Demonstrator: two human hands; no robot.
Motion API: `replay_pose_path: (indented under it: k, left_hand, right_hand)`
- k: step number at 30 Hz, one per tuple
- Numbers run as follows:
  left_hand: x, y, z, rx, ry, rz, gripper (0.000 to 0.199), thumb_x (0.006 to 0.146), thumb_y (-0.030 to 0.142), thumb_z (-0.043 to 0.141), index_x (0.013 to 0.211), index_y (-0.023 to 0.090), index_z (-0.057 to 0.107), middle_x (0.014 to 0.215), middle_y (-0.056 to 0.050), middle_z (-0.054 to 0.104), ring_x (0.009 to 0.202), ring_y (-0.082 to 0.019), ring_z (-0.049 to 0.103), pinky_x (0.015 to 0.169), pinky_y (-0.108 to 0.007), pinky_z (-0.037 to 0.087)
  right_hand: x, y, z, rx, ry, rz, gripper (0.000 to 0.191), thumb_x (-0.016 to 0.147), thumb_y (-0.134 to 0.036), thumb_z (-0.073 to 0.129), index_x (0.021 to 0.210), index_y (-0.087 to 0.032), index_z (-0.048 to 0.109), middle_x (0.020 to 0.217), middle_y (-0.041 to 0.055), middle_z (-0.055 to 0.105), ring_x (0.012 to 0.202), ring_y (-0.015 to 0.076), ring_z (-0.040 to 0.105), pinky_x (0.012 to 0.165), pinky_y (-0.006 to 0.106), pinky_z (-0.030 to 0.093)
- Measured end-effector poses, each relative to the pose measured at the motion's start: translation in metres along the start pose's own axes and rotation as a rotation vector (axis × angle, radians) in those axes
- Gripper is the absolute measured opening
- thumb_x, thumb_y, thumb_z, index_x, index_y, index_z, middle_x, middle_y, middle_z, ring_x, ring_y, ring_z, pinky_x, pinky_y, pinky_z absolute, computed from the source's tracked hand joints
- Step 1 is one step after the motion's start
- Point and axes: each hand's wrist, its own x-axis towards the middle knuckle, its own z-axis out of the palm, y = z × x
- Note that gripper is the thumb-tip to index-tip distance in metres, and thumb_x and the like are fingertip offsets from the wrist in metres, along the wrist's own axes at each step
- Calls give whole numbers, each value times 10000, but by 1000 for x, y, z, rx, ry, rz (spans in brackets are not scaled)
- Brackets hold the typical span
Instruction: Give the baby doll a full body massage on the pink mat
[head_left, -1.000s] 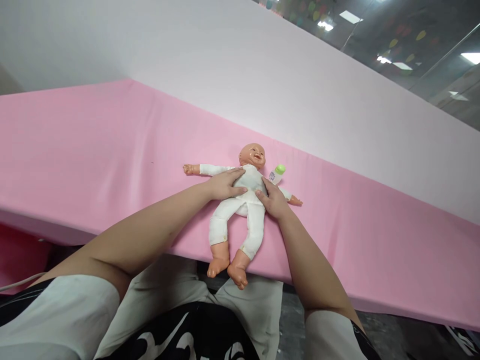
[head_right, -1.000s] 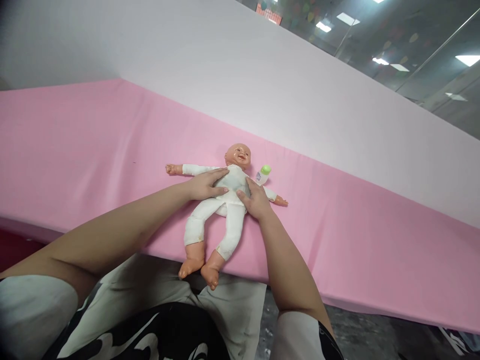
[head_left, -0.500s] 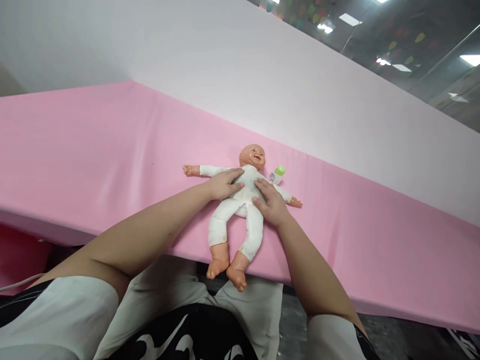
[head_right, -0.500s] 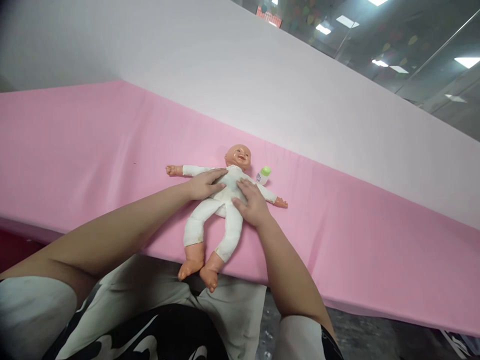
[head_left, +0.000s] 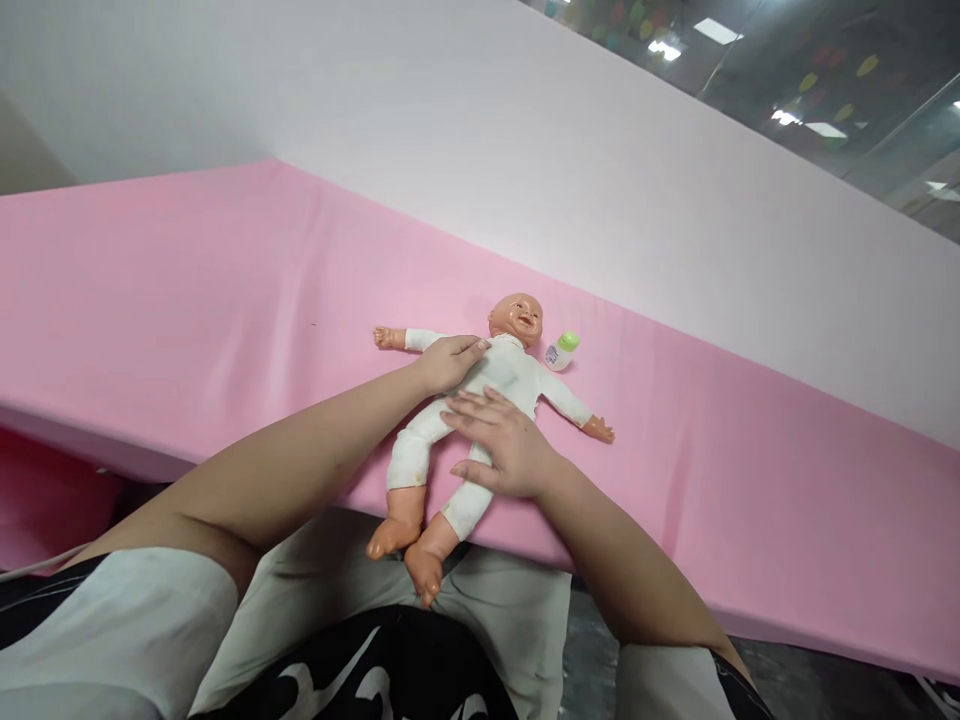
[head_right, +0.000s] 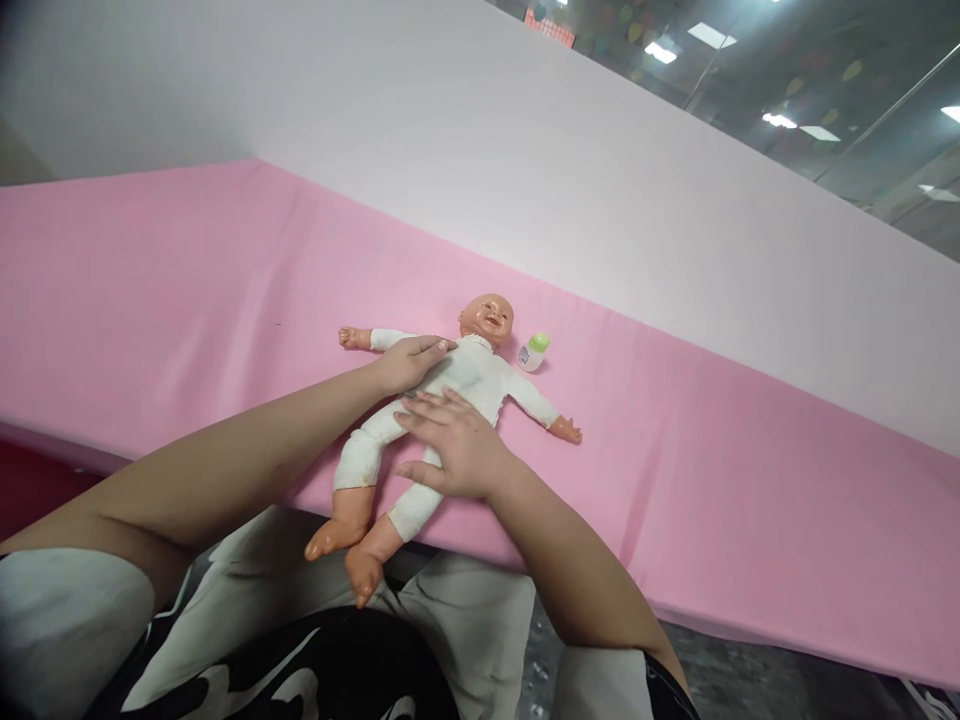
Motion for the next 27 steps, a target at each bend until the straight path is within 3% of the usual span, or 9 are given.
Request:
replay_pose_path:
  k: [4,9,11,13,15,17,20,24,27]
  left_hand:
    - [-4,1,8,41,31,0,789,1036,732,266,1367,168,706,1432,-99,706,1348,-286,637,1216,-407,455]
    - [-13,15,12,226,-14,119,776,1063,678,233,1464,151,638,1547,-126,614,1467,-288,541,1284,-434,368]
    - [-20,27,11,339,-72,210,762,1051,656,322,1524,117,580,1641,-160,503,1547,-313,441,1313,-469,308]
    - [-31,42,11,407,-183,334,726,1037,624,407,1545,129,563,1681,-161,442,1589,-340,368,1331,-524,240]
    - [-43,58,12,374,-348,473,603,1052,567,428,1511,221,608,1621,-100,540,1577,-328,393,1339,-561,181]
    - [-55,71,15,277,-518,612,499,1068,514,430,1439,284,670,1509,-63,655,1504,-276,507,1347,-509,181]
    - [-64,82,22,211,-620,656,465,1057,507,474,1428,319,682,1467,-56,688,1466,-268,551,1352,-501,161]
    - [-56,76,29,325,-574,580,563,1017,584,532,1519,342,609,1604,-54,560,1606,-328,343,1344,-595,40]
    - [-41,64,27,403,-514,505,606,1035,641,456,1569,370,546,1712,-27,401,1655,-334,203,1324,-626,-37]
  right_hand:
    - [-2,31,-7,-52,11,199,747,990,-689,570,1623,-307,462,1704,83,423,1644,351,258,1333,670,61]
    - [-14,77,-11,-41,154,418,662,1073,-581,440,1656,-270,403,1760,70,307,1659,304,227,1350,600,144]
    - [-17,86,-13,-42,218,519,643,1088,-533,401,1660,-240,397,1747,82,343,1637,302,293,1339,558,243]
    - [-19,89,-16,-51,247,628,604,1095,-486,371,1648,-249,417,1683,91,462,1555,322,445,1280,551,368]
    - [-19,88,-20,-82,235,732,556,1092,-447,359,1606,-273,482,1546,102,620,1402,359,605,1175,574,476]
    - [-20,87,-24,-120,215,800,526,1085,-412,353,1556,-281,547,1418,109,711,1274,383,684,1084,586,529]
    - [-23,87,-27,-105,207,812,513,1078,-398,367,1539,-311,575,1392,82,732,1257,374,694,1047,558,551]
    - [-32,90,-31,16,230,764,483,1069,-406,417,1503,-343,619,1361,32,754,1247,316,703,1065,501,557]
    - [-36,91,-33,46,237,740,477,1058,-379,431,1485,-333,637,1371,36,748,1254,307,698,1085,511,545]
